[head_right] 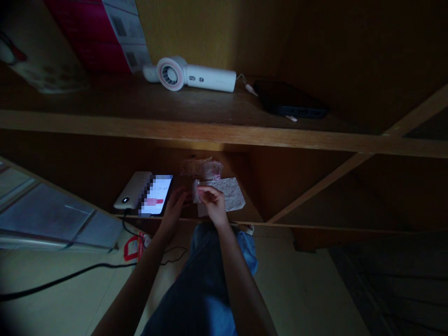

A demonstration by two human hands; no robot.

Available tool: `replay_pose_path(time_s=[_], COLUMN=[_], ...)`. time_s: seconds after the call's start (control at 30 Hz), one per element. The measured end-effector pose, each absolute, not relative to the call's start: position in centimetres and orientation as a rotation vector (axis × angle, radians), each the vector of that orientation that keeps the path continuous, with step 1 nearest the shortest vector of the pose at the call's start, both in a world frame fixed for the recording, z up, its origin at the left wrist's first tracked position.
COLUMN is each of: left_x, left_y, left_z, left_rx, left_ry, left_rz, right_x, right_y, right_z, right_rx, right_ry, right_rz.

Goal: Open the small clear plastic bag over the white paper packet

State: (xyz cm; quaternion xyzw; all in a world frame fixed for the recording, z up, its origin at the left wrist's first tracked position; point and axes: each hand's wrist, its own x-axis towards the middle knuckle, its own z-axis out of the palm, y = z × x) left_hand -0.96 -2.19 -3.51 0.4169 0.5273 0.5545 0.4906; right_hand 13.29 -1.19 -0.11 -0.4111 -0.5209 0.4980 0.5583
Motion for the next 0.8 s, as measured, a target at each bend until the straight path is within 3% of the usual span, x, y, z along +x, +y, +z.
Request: replay_pose_path(time_s=[0.37, 0.8], left_x=[-1.4, -0.5], left_y=[-1.8, -1.7], left_z=[-0.8, 0.6], left_rx=[0.628, 1.092], left_ry=[1.024, 1.223], left_rz=[1.51, 1.631], right_x=[13.6, 12.7], right_y=[-0.6, -0.9], right_z=[-0.6, -0.2], right_rx=[-1.023, -1.075], right_ry=[-1.093, -0.92], right_rz=[1.16, 1.301])
